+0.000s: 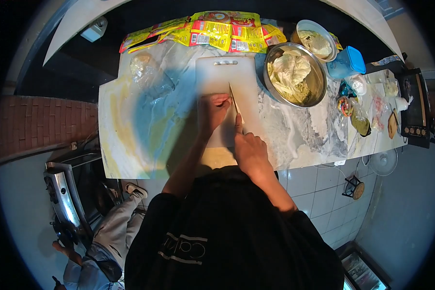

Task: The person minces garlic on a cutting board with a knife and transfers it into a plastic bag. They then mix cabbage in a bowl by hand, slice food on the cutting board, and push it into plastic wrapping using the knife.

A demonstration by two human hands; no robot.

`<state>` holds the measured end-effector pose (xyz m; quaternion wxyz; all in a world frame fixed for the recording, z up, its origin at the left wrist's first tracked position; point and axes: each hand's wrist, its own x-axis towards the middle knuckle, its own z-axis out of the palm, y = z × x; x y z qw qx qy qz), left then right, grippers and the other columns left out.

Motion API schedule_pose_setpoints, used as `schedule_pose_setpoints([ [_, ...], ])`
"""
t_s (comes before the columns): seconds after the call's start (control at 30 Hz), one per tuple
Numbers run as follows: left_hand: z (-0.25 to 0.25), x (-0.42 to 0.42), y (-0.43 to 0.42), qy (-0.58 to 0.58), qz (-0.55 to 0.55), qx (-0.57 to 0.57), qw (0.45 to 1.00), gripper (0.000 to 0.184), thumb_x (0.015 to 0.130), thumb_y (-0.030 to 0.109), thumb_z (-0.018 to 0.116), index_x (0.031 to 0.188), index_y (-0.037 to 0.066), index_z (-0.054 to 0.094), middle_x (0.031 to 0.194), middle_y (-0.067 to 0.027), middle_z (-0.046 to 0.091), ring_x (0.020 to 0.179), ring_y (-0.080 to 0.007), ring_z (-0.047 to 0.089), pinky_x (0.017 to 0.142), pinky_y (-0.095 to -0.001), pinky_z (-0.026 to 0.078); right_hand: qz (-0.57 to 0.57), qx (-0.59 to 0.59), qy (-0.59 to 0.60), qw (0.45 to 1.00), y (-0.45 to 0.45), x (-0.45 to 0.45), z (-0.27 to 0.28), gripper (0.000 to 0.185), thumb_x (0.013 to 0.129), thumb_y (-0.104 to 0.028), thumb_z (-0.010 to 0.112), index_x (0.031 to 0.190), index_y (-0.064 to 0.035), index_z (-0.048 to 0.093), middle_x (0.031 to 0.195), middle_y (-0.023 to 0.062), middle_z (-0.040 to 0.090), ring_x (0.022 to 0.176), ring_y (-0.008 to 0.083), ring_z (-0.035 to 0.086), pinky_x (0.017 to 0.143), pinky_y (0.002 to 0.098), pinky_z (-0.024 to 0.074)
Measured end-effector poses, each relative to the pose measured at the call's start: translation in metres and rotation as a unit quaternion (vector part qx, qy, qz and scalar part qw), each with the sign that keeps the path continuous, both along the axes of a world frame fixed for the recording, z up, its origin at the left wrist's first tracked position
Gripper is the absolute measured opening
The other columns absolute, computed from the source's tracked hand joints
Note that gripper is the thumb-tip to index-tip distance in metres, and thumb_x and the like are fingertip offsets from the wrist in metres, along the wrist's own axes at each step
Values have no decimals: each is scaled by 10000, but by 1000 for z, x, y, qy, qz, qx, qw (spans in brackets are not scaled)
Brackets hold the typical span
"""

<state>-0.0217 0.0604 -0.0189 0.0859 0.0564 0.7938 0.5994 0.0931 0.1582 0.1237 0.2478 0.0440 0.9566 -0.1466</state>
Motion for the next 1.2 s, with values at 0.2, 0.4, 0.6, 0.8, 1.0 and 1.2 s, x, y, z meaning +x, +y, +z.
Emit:
schedule_pose_setpoints([
  [0.2,2,7,2,-1,12,17,1000,213,864,87,727,1008,-71,722,944,-176,751,864,-200,740,815,-294,583,-7,-9,20,1000,8,4,3,854,763,56,613,1517,99,214,876,285,688,806,412,704,737,452,575],
  [0.4,3,3,1,-42,13,60,997,242,854,90,751,1042,-60,725,961,-174,749,892,-207,728,844,-298,575,-12,11,19,1000,1,5,1,797,789,38,592,1509,91,255,857,273,687,786,409,700,719,461,570],
  [0.6,14,0,2,-44,-2,38,998,249,842,89,754,1044,-55,729,975,-179,748,903,-213,731,856,-312,576,-92,-11,47,995,-7,11,-26,826,825,-23,561,1575,-132,233,820,276,674,781,460,676,747,532,543],
  [0.8,11,-2,1,-48,-10,22,999,191,842,44,728,1003,-58,735,950,-154,756,863,-193,739,826,-293,579,-122,-3,29,992,-6,16,-21,792,844,-51,582,1563,-166,272,740,274,661,729,456,669,705,553,534],
  [1.0,11,-7,-5,-96,-50,47,993,255,858,92,740,1061,-62,723,1012,-163,746,915,-191,723,864,-293,566,-165,-27,5,986,-17,12,-8,776,859,-33,567,1564,-171,272,739,272,659,712,459,660,695,554,528],
  [1.2,6,-34,-24,-58,-101,52,992,280,896,77,706,1143,-54,688,1047,-170,735,907,-188,719,824,-286,568,-199,-41,-7,979,-23,14,-13,792,854,-29,576,1566,-194,270,768,280,660,744,466,653,724,545,525],
])
